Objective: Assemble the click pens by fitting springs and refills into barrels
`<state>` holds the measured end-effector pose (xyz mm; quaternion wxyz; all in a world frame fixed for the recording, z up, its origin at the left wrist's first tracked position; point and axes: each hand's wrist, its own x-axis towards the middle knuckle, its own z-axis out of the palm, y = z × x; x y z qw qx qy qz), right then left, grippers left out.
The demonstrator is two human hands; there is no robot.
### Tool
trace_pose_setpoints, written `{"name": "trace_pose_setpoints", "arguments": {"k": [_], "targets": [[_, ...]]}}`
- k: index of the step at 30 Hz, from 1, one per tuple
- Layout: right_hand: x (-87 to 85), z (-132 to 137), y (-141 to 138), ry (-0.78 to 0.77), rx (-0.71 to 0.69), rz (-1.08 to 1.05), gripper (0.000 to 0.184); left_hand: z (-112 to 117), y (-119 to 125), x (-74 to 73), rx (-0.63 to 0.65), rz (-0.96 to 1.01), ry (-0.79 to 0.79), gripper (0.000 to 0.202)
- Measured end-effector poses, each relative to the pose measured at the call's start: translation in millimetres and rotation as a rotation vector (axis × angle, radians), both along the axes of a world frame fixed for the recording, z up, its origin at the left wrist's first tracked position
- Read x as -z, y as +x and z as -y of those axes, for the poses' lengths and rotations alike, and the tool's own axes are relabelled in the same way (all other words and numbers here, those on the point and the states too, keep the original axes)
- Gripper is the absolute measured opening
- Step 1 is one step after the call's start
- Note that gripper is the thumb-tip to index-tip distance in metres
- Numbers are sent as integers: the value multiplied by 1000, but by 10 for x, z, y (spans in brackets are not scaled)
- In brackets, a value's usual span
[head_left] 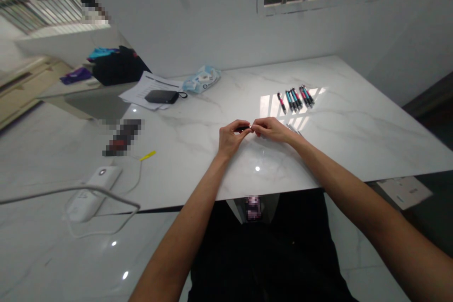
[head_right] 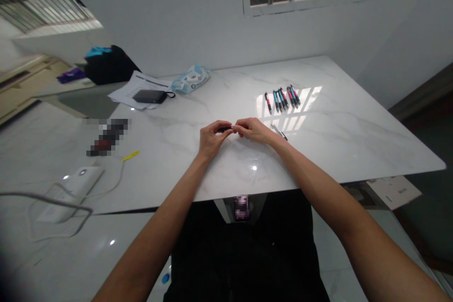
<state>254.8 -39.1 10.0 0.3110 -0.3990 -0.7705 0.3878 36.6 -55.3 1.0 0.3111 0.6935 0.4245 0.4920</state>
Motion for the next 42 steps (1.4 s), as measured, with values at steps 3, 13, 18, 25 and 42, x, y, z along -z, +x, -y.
{"name": "trace_pose_setpoints", "arguments": {"k": [3, 13, 18, 25, 42], "targets": [[22, -5, -8, -22, 29, -49, 33, -10, 5, 17, -1, 1, 9, 39], [-18, 4, -11, 5, 36, -42, 39, -3, 7, 20, -5, 5, 53, 28], [9, -13, -9, 5, 39, -63, 34, 3, 8, 9, -11, 12, 51, 30], [7, -1, -16, 40, 49, -29, 45, 21, 17, -11, 7, 12, 53, 31], [12, -17, -28, 29, 77, -19, 39, 6, 4, 32, 2, -25, 55, 32]]}}
